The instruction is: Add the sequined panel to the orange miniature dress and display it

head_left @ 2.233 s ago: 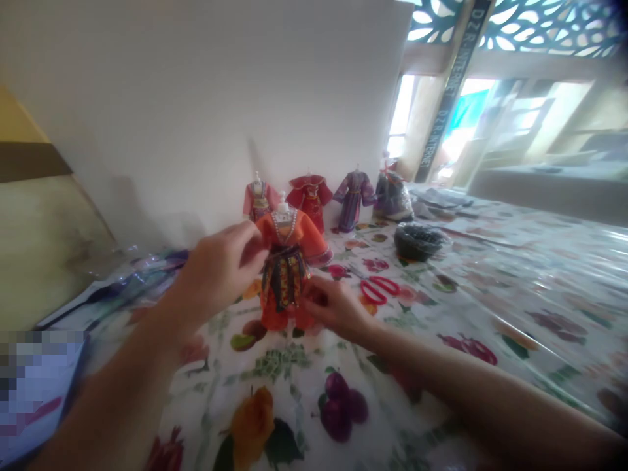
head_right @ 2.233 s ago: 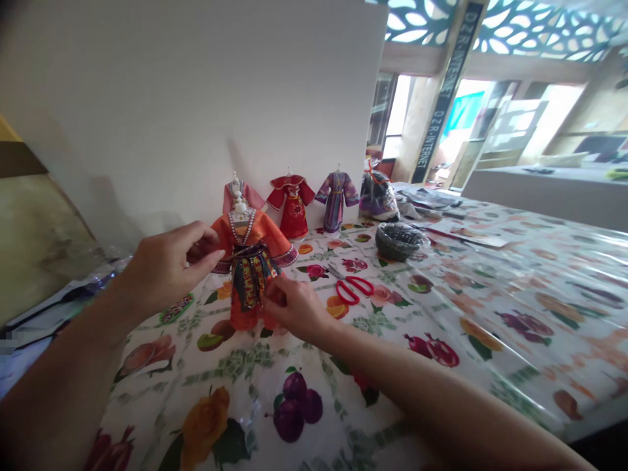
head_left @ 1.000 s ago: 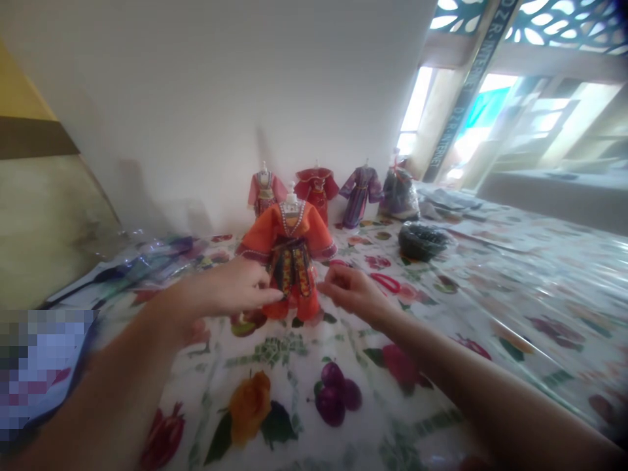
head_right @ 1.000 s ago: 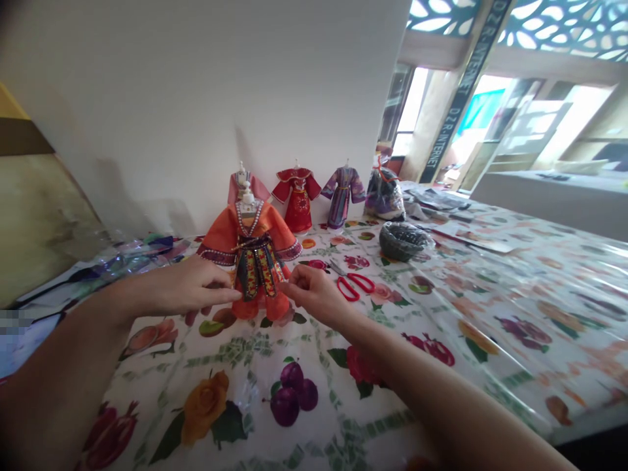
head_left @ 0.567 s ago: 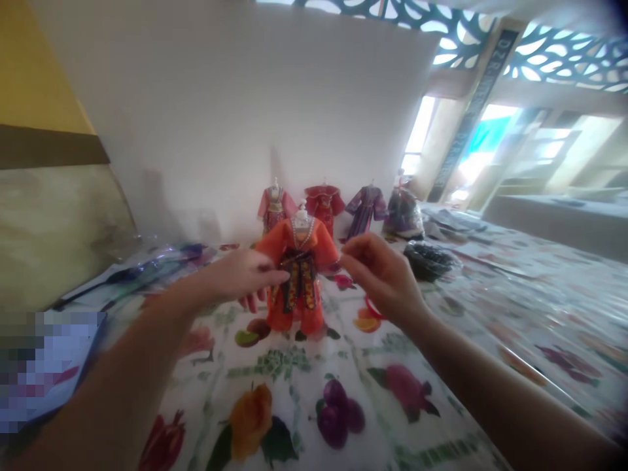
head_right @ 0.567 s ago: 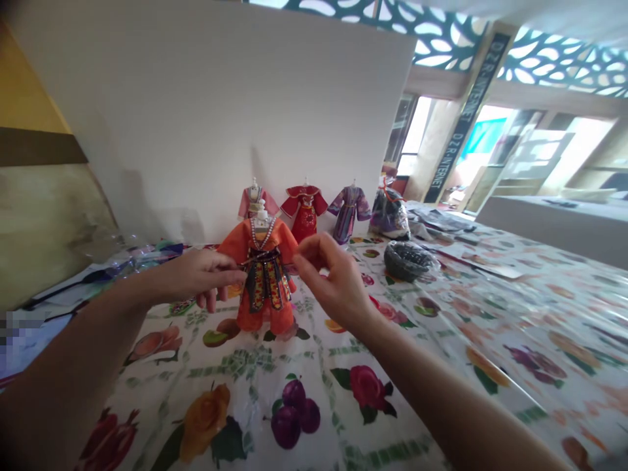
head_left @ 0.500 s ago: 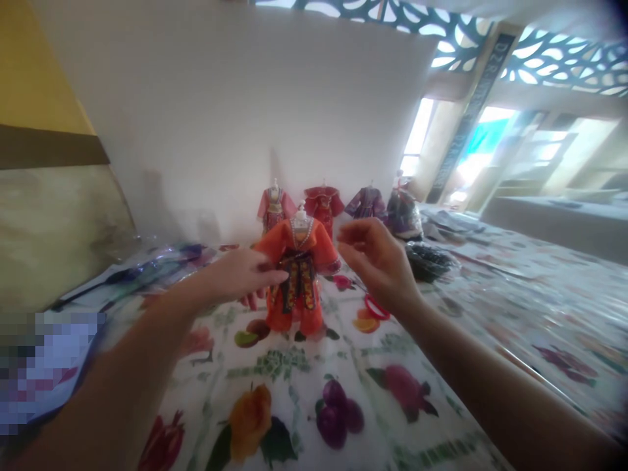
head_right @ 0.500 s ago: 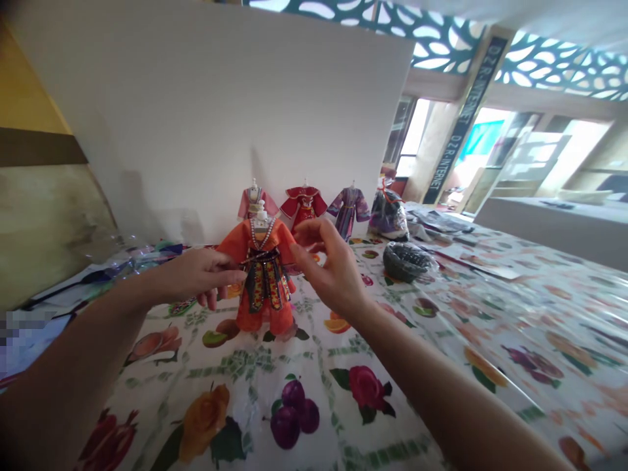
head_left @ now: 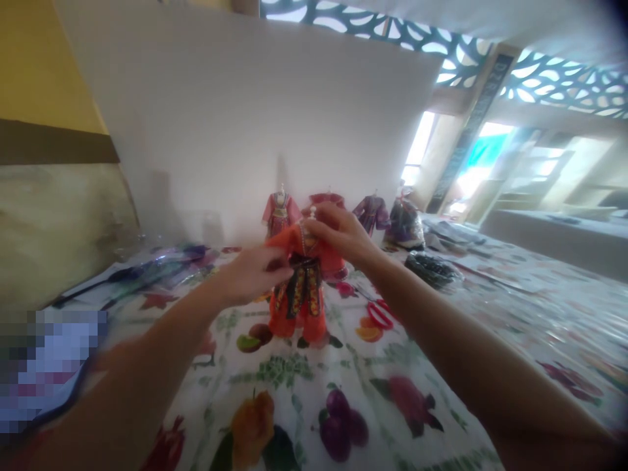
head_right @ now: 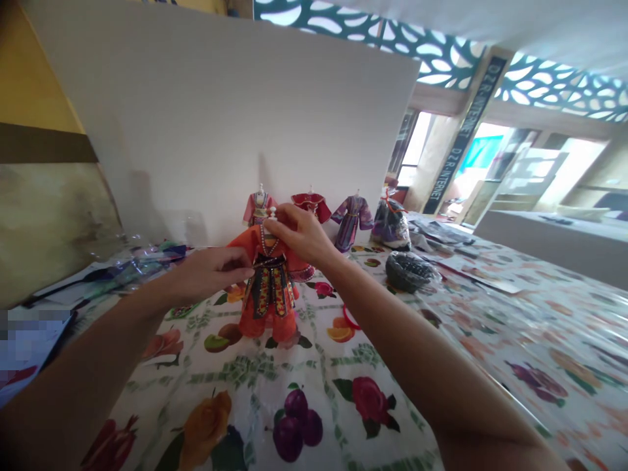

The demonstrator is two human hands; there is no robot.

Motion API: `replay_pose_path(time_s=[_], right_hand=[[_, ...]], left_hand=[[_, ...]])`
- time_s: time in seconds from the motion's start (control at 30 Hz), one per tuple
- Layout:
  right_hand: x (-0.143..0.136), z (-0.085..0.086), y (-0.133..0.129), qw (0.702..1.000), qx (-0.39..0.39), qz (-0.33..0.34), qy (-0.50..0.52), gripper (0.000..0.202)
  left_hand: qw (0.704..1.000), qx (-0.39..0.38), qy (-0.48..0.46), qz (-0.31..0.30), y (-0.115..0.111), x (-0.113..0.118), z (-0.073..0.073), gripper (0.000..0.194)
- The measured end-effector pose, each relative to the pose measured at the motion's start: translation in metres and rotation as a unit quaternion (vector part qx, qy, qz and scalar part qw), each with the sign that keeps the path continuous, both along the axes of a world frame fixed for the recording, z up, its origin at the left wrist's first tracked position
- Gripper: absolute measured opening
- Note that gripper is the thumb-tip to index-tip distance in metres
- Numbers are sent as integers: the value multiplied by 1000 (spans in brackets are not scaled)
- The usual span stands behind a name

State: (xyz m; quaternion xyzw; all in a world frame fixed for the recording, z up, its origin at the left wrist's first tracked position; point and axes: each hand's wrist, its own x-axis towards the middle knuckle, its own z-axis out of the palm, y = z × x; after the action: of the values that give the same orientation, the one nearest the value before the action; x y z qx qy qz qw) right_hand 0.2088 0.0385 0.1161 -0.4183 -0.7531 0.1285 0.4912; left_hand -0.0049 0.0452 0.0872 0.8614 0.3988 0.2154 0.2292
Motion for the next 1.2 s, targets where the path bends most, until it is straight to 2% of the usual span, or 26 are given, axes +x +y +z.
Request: replay_pose_path(time_s=[0.17, 0.43, 0.73, 1.2], right_hand=[[-2, -2, 0, 999, 14, 26, -21, 26], [-4, -4, 0, 999, -2, 34, 0, 27], [-6, -5, -1, 999, -1, 47, 7, 25], [-8, -8, 0, 998, -14, 55, 41, 27]], left_hand=[[1000, 6, -26, -16, 4, 0, -1, 26], [994, 70, -80, 36, 5, 5, -7, 21], [984, 141, -10, 104, -4, 14, 0, 19], [979, 171, -39, 105, 2, 21, -9, 27]])
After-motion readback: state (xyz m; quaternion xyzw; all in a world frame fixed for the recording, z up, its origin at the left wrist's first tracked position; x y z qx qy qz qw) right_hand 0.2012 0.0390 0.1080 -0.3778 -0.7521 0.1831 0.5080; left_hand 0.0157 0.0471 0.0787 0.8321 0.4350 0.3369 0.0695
